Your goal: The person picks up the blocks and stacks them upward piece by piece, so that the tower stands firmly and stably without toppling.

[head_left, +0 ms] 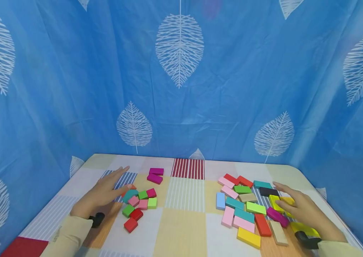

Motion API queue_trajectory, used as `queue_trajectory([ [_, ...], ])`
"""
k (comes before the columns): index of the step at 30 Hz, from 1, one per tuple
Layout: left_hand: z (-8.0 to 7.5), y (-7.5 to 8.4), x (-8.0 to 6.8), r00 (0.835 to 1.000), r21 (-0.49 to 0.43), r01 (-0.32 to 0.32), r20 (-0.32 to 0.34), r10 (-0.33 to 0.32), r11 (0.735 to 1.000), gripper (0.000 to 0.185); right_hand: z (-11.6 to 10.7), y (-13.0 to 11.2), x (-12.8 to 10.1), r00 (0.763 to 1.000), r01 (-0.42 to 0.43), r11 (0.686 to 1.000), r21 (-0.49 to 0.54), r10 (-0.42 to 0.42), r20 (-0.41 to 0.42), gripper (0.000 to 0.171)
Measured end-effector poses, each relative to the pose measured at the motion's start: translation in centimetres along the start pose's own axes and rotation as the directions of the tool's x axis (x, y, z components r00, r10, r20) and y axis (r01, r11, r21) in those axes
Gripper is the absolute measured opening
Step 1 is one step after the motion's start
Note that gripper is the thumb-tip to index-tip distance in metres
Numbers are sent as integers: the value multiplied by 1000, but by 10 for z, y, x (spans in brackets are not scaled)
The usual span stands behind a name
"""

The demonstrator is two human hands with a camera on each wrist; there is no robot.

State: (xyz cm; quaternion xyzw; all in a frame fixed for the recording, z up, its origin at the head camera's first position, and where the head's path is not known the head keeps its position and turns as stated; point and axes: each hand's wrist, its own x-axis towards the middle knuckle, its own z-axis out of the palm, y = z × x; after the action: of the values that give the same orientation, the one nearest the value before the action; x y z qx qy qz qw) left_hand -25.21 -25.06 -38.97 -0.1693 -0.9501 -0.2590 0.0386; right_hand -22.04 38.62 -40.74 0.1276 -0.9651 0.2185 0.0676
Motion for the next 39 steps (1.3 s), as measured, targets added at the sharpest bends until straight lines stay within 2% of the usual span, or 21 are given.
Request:
queue_trajectory([
  [2, -3, 4, 8, 999, -63, -44, 27, 46, 997, 73, 2, -8, 5, 999, 2, 999, 33, -3, 36, 57],
  [4, -5, 8, 16, 997, -111, -60, 46, 66, 992, 69, 4, -15, 9, 997, 10, 997, 75, -16, 74, 50],
  [7, -5, 12, 28, 995, -170, -48, 81, 62, 984, 61, 8, -25, 17, 991, 31, 991, 129, -47, 129, 46],
  [11, -3, 19, 41, 990, -213, -38, 122, 65, 976, 54, 14, -34, 26, 974, 121, 971, 209, -157, 165, 42],
  [15, 0, 24, 55, 988, -220, -33, 140, 65, 975, 48, 21, -43, 38, 952, 198, 945, 260, -248, 177, 37],
  [23, 12, 31, 83, 978, -175, -11, 202, 47, 985, 40, 35, -61, 62, 929, 237, 920, 312, -309, 205, 31],
  [30, 25, 38, 99, 972, -131, 74, 233, -42, 989, 38, 49, -79, 83, 926, 243, 923, 300, -313, 211, 27],
  [35, 30, 42, 107, 963, -81, 97, 261, -73, 992, 39, 56, -90, 94, 916, 220, 920, 324, -309, 255, 31],
  [39, 38, 41, 112, 946, -92, 199, 279, -166, 976, 45, 61, -97, 98, 911, 217, 938, 270, -294, 290, 39],
])
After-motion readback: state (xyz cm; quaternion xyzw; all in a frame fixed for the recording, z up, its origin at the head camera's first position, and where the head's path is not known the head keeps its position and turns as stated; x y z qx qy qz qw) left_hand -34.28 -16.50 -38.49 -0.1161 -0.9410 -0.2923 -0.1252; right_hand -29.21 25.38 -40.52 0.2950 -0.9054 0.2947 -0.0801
